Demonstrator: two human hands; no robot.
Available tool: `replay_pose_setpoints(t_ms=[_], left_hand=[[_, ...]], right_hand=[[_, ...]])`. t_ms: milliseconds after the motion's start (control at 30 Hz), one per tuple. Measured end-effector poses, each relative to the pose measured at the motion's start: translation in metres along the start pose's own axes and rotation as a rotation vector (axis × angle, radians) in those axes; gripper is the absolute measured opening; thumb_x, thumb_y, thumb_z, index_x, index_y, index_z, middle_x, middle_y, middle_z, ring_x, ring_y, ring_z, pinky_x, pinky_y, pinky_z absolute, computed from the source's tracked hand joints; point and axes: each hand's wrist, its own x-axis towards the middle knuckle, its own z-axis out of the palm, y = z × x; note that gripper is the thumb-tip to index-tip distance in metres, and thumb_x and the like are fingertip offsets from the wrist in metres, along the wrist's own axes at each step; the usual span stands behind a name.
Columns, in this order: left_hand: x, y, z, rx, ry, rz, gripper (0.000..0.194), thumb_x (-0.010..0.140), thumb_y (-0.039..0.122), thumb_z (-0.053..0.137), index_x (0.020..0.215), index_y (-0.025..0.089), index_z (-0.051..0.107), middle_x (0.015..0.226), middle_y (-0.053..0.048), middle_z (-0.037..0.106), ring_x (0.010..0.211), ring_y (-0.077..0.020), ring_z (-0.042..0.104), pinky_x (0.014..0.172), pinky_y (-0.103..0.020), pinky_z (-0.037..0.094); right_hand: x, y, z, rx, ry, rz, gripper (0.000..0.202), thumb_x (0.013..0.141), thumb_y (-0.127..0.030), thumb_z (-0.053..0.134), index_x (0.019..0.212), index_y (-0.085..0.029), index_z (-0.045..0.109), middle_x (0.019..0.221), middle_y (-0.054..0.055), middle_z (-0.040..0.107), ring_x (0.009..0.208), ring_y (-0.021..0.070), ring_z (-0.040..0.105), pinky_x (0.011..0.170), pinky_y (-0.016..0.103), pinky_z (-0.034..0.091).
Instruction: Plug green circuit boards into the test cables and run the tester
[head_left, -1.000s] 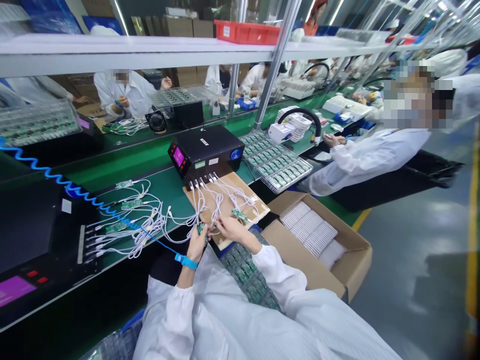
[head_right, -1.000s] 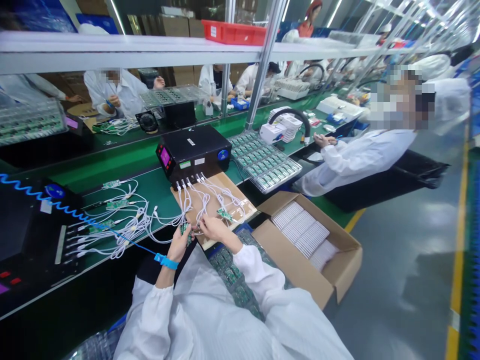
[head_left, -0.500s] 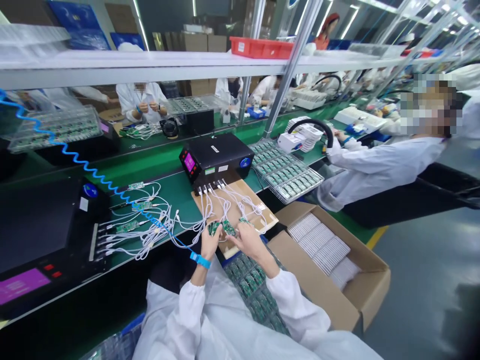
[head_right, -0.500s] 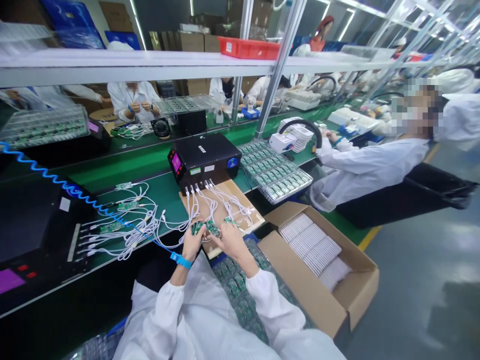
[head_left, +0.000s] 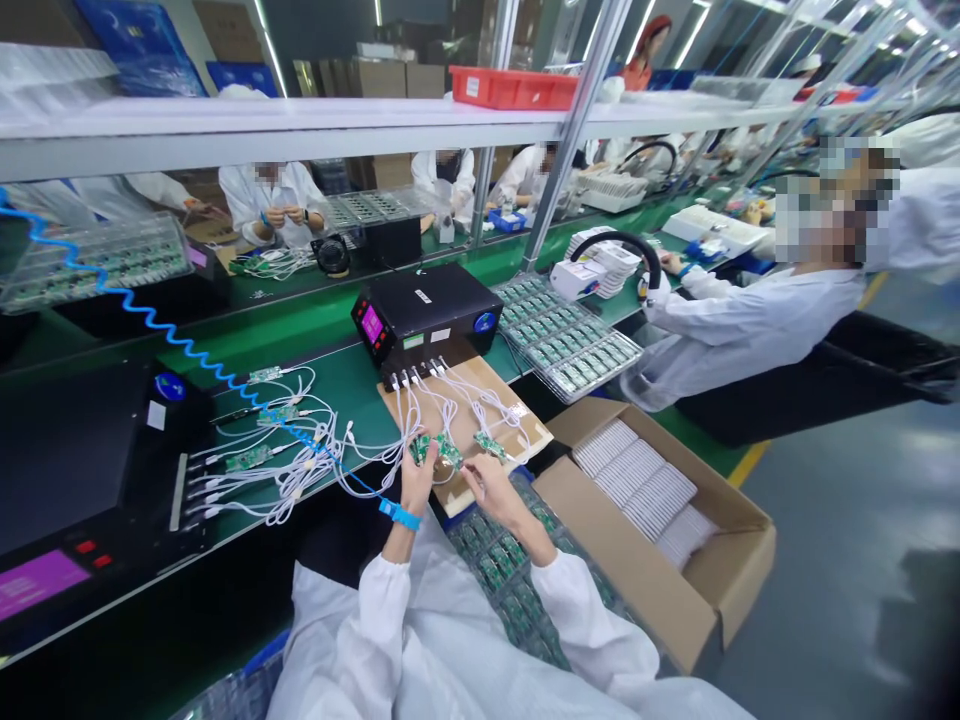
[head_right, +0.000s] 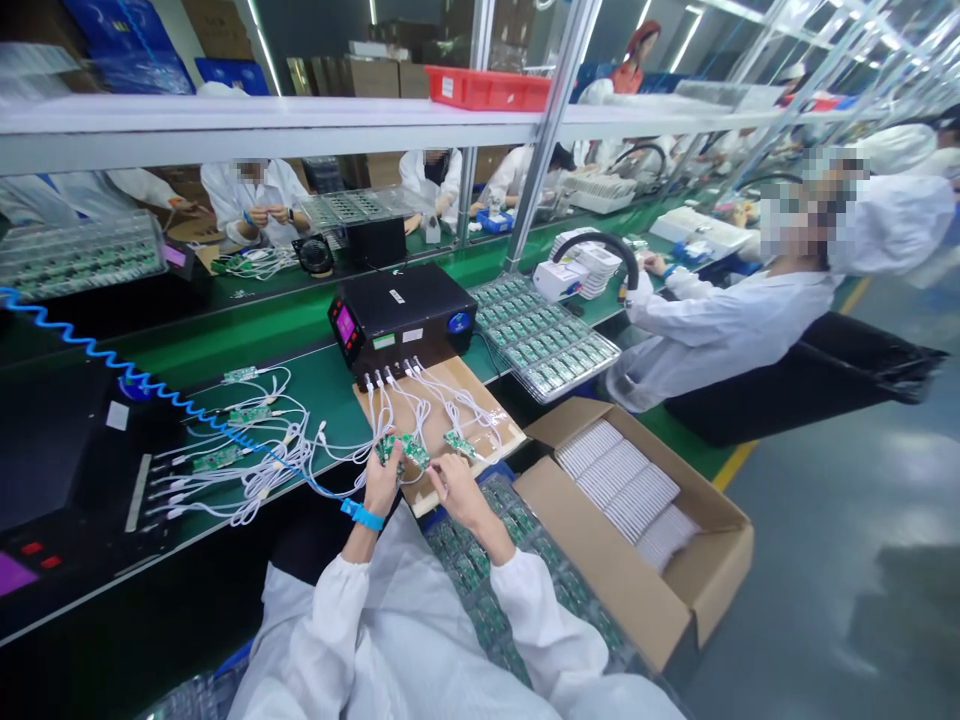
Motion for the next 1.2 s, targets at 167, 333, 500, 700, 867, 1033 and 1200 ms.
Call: replay_pose_setpoints(t_ms=[167,333,500,700,867,1033,1200], left_hand=[[0.010,-0.007,0.018,0.016,0.026,0.053,0.055,0.085,0.067,0.070,0.114,0.021,0.063,0.083,-0.003,0.067,0.073,-0.0170,0.063,0.070,-0.029,0.052],[0.018,-0.014,0.023,-0.003,0.146,0.075,0.053,0.084,0.069,0.068,0.105,0.022,0.059,0.075,0.002,0.058,0.064,-0.0138,0.054,0.063,-0.027,0.045],[0.020,-0.011,0.023,-0.050,0.245,0.101,0.053,0.087,0.070,0.064,0.105,0.021,0.056,0.074,0.004,0.056,0.065,-0.0126,0.053,0.063,-0.026,0.043],[0.021,0.000,0.027,-0.093,0.300,0.144,0.049,0.088,0.068,0.064,0.102,0.022,0.054,0.075,0.004,0.056,0.065,-0.0117,0.053,0.063,-0.025,0.043],[0.022,0.006,0.027,-0.136,0.337,0.158,0.049,0.085,0.068,0.066,0.100,0.023,0.052,0.072,0.005,0.054,0.062,-0.0120,0.053,0.062,-0.026,0.044],[0.024,0.013,0.023,-0.170,0.365,0.162,0.051,0.083,0.067,0.070,0.100,0.023,0.053,0.069,0.006,0.055,0.061,-0.0116,0.053,0.061,-0.025,0.044],[0.023,0.016,0.023,-0.196,0.417,0.180,0.051,0.081,0.064,0.073,0.102,0.022,0.054,0.070,0.005,0.057,0.061,-0.0113,0.054,0.061,-0.025,0.046]], right_hand=[[0.001,-0.005,0.006,0.016,-0.039,-0.012,0.015,0.108,-0.029,0.050,0.104,-0.019,0.061,0.093,0.007,0.066,0.090,0.0223,0.062,0.090,0.039,0.049],[0.006,-0.006,0.005,-0.007,-0.094,-0.058,0.014,0.107,-0.025,0.051,0.110,-0.017,0.063,0.098,0.008,0.066,0.096,0.0223,0.060,0.094,0.039,0.048],[0.015,-0.012,0.000,0.021,-0.124,-0.087,0.012,0.107,-0.022,0.051,0.109,-0.018,0.062,0.099,0.008,0.065,0.097,0.0224,0.059,0.094,0.039,0.048],[0.025,-0.023,-0.008,0.037,-0.150,-0.113,0.008,0.106,-0.018,0.050,0.104,-0.019,0.057,0.100,0.008,0.066,0.097,0.0224,0.059,0.097,0.039,0.046],[0.031,-0.030,-0.016,0.021,-0.198,-0.124,0.010,0.106,-0.017,0.047,0.106,-0.020,0.056,0.102,0.008,0.067,0.098,0.0219,0.061,0.098,0.039,0.046],[0.040,-0.034,-0.017,0.025,-0.241,-0.127,0.009,0.107,-0.017,0.047,0.104,-0.019,0.056,0.101,0.009,0.067,0.098,0.0224,0.062,0.097,0.039,0.047],[0.047,-0.037,-0.016,0.051,-0.278,-0.151,0.015,0.108,-0.019,0.044,0.108,-0.019,0.059,0.104,0.009,0.069,0.103,0.0221,0.062,0.105,0.041,0.045]])
